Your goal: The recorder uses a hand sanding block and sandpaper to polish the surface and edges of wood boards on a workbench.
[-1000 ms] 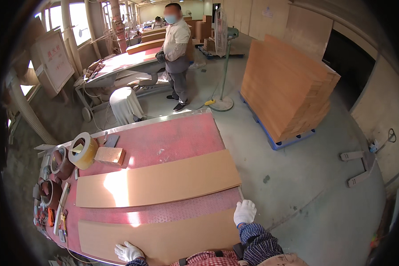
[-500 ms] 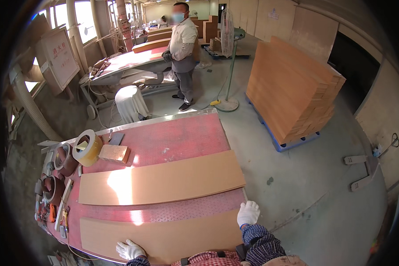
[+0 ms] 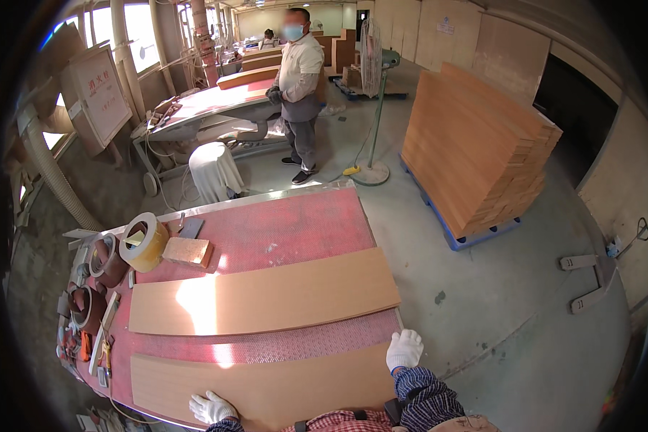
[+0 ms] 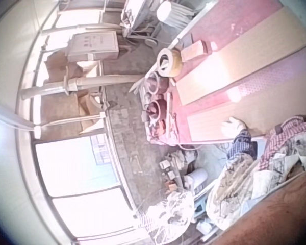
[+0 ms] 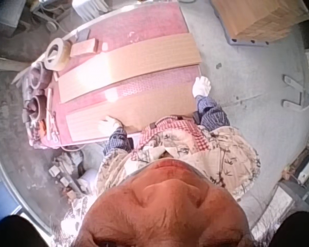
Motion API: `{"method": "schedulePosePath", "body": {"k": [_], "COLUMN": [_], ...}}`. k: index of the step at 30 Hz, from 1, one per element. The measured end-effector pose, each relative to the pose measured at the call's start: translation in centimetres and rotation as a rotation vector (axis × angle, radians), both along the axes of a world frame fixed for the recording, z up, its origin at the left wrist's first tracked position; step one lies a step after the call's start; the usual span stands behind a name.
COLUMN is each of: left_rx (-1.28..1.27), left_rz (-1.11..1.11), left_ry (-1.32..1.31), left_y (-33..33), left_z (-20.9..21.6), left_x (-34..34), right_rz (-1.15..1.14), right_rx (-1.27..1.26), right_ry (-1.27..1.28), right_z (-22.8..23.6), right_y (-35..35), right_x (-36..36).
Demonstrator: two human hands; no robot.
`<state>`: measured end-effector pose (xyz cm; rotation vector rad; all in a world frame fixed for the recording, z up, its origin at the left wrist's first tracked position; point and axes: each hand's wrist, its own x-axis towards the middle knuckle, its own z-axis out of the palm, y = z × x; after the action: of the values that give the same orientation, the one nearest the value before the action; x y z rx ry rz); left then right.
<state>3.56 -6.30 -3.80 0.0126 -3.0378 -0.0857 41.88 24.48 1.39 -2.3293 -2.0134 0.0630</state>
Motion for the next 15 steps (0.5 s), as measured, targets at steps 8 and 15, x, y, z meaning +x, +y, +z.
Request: {"method": "schedulePosePath", "body": {"k": [8,15], "left_rx": [-0.006,-0.018], "left_rz": [0.033,0.028], "left_ry": [-0.023,-0.030], "left_y": [0.19,0.35], "left_z": [0.12,0.32], "left_x": [0.08,0.00], "right_rz": [0.006,0.006], "right_rx": [0.008,0.027], "right_ry": [-0.003,-0.008], "right_z": [0.04,-0.09], "right_y": [-0.13,-0.15], "right_x": [0.07,0.07]}}
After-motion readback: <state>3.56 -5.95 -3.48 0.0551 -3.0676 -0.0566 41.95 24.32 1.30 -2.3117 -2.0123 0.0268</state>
